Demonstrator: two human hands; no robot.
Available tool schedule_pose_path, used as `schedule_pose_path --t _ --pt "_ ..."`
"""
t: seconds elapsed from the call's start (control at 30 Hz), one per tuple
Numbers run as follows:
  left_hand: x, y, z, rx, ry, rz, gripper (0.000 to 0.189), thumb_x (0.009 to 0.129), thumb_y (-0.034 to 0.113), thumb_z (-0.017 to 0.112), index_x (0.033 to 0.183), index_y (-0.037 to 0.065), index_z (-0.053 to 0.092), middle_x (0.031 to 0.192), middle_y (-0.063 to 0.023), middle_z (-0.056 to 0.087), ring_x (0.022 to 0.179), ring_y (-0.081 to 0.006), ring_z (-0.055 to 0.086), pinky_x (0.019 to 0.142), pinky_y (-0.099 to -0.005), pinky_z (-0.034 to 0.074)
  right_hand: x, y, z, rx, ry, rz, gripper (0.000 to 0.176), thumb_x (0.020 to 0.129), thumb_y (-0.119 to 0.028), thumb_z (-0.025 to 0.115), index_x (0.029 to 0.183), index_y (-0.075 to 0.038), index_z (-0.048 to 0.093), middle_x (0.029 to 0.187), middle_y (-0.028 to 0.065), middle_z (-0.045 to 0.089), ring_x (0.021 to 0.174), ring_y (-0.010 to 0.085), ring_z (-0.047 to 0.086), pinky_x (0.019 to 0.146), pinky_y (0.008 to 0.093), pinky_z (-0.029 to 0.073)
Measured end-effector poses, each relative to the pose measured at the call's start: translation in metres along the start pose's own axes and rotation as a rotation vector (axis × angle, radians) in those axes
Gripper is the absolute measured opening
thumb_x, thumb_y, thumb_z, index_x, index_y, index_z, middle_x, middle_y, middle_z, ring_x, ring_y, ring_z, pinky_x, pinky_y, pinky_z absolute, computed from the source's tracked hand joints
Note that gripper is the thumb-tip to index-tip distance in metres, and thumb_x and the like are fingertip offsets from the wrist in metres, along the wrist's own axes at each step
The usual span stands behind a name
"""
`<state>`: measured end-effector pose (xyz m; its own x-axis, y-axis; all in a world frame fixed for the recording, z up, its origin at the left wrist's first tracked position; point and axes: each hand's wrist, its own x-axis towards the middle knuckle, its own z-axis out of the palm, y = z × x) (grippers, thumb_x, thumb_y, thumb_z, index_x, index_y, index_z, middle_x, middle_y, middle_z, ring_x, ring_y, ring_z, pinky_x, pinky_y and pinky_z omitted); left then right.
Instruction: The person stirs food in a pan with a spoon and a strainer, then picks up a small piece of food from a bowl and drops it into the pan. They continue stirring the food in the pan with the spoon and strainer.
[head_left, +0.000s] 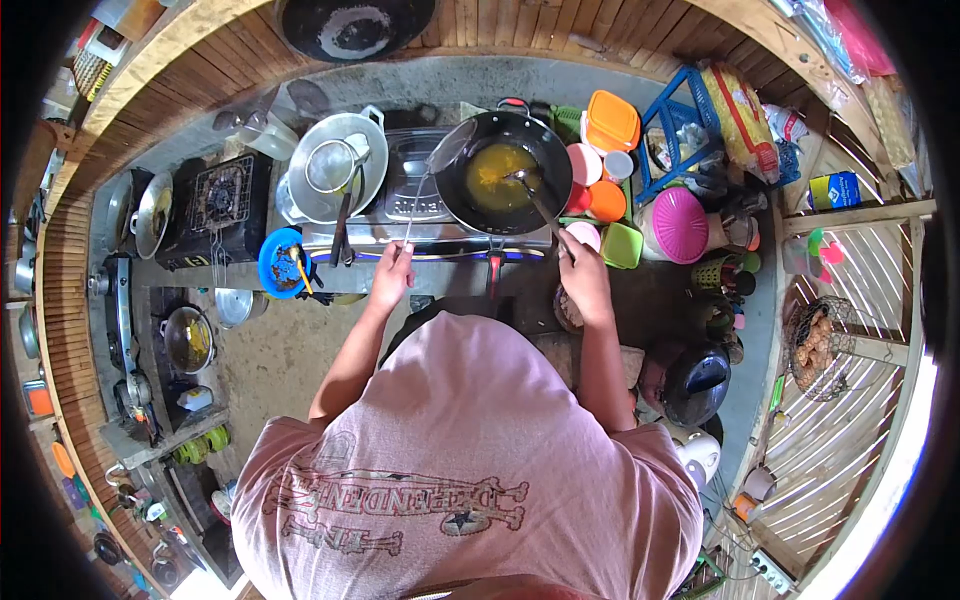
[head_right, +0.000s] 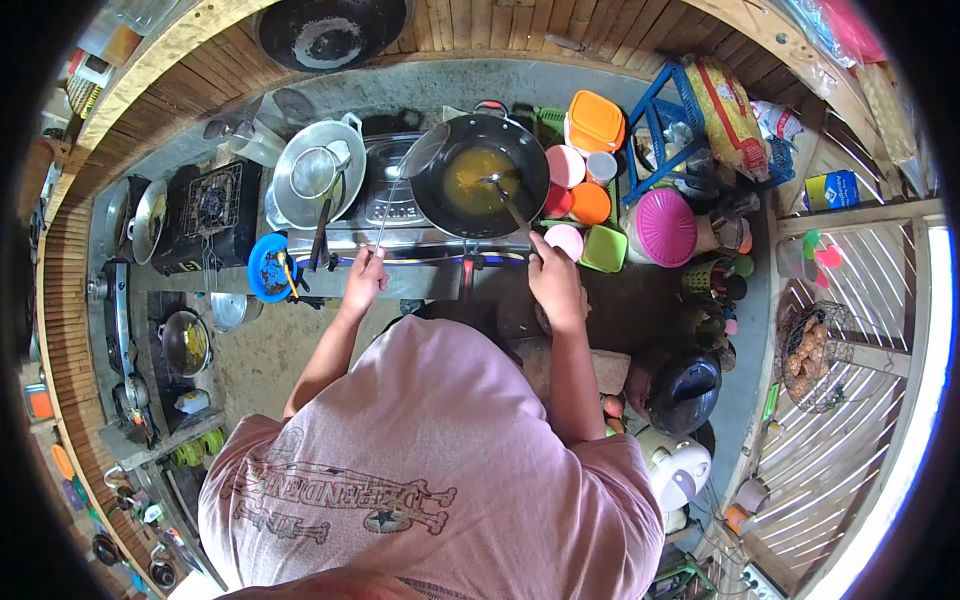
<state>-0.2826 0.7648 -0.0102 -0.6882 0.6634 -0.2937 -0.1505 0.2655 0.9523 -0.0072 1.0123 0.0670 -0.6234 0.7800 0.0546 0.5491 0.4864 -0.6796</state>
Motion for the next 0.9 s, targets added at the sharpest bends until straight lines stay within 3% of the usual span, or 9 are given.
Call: schedule_pose_path --t 0.2,0.3,0.6,0.9 --pt "0.0 0.002 0.003 0.039 -0.002 -0.009 0.032 0.104 0.035 0.054 0.107 0.003 0.055 0.071 -0.0006 0.049 0.051 -0.0102 0.049 0.048 -0.0279 0.04 0.002 0.02 -0.008 0.043 0.038 0.034 0.037 0.095 -0.011 0.055 0.131 -0.007 0.061 0.11 0.0245 0.068 0.103 0.042 0.065 0.088 0.0477 0.051" --pt "-0.002 0.009 0.007 0.02 -0.002 0.005 0.031 0.104 0.035 0.054 0.107 0.003 0.056 0.07 -0.0004 0.048 0.051 -0.01 0.048 0.048 -0.0277 0.04 0.004 0.022 -0.009 0.005 -0.009 0.155 0.039 0.096 -0.014 0.053 0.134 -0.008 0.059 0.108 0.0258 0.068 0.102 0.043 0.065 0.088 0.0489 0.051" --pt "-0.002 0.01 0.007 0.04 0.0 0.0 0.031 0.105 0.034 0.052 0.107 0.003 0.055 0.065 0.001 0.044 0.05 -0.0101 0.044 0.051 -0.0277 0.043 0.035 0.016 0.0 -0.184 -0.038 0.256 0.041 0.097 -0.018 0.053 0.136 -0.008 0.057 0.096 0.0267 0.069 0.091 0.0443 0.067 0.08 0.055 0.052" --pt "-0.001 0.009 0.004 0.03 -0.005 0.01 0.029 0.105 0.032 0.053 0.107 0.003 0.055 0.065 0.0004 0.043 0.048 -0.0111 0.043 0.051 -0.0287 0.043 0.066 0.068 0.055 -0.156 0.041 0.164 0.039 0.1 -0.022 0.051 0.134 -0.003 0.058 0.099 0.0259 0.07 0.081 0.0389 0.071 0.075 0.0485 0.054"
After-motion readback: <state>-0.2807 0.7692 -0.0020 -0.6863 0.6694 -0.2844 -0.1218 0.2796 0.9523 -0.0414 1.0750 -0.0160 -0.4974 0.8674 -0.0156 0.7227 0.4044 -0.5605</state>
